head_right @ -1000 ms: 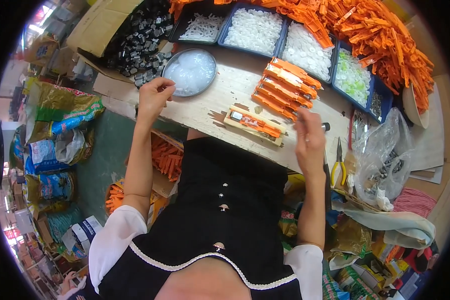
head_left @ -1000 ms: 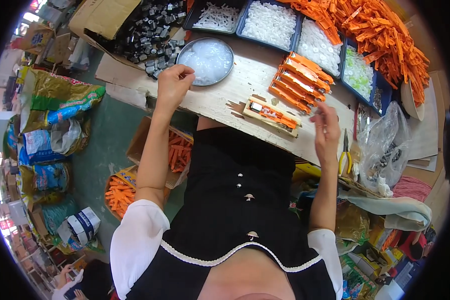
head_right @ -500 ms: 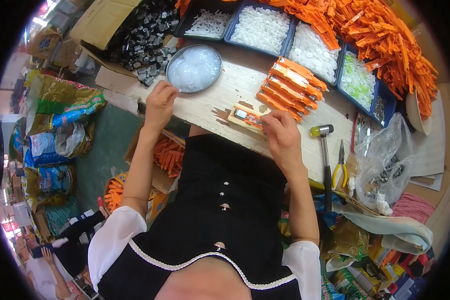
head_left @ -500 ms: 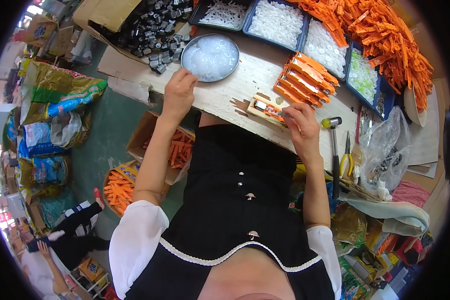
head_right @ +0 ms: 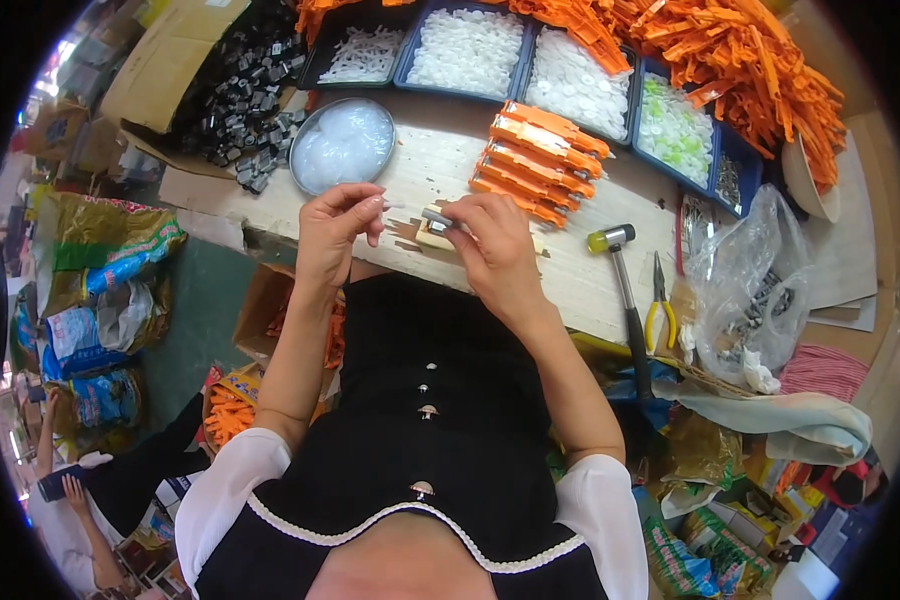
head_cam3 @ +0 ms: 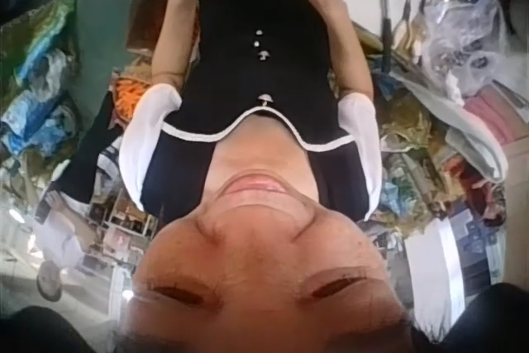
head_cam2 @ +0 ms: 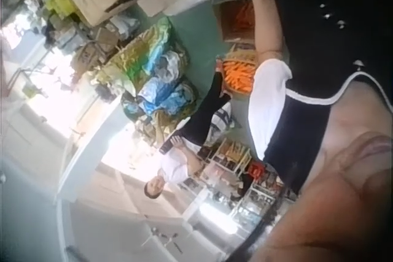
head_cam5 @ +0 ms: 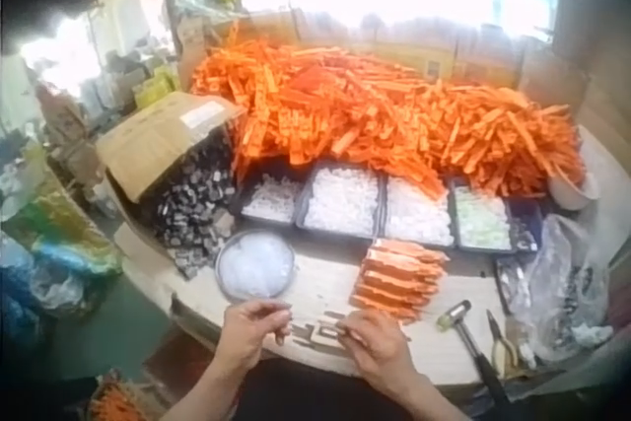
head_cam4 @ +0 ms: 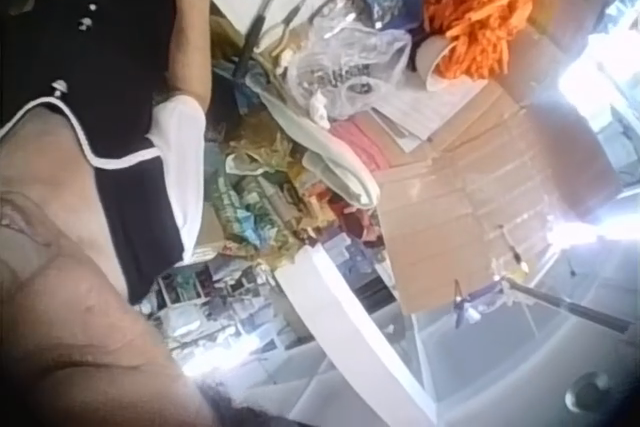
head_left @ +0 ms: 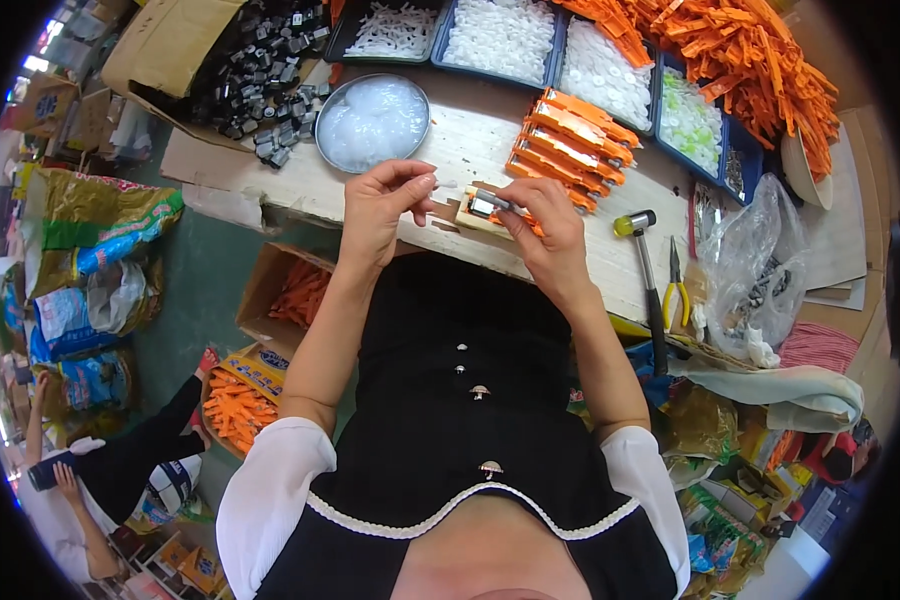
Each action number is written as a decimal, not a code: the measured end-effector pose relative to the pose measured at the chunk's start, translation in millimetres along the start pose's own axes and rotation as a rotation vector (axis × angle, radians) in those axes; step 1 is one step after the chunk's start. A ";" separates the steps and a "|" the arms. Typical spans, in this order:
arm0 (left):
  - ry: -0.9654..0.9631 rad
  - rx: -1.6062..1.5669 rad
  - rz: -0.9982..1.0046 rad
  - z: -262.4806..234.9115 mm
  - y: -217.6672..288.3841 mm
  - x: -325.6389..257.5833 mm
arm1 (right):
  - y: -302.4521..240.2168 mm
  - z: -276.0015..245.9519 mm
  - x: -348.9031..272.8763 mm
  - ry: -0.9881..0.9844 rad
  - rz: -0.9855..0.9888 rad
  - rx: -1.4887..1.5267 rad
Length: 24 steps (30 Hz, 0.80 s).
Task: Assemble plastic toy components by adding internal parts and trimming with pliers at a factory workstation.
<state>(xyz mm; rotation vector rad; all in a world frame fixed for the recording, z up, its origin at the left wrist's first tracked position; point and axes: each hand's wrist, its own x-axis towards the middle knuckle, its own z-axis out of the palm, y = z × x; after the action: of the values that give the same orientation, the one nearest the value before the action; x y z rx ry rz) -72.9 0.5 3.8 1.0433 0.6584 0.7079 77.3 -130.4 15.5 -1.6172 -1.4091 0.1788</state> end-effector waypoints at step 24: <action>0.012 0.210 0.182 24.3 -7.2 -6.0 | -2.8 8.4 -2.2 0.087 0.004 -0.183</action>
<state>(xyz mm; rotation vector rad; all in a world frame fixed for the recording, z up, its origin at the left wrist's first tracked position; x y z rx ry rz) -56.4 -19.4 6.8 1.3056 0.6636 0.8149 69.2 -127.9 12.0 -1.7555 -1.3876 -0.0192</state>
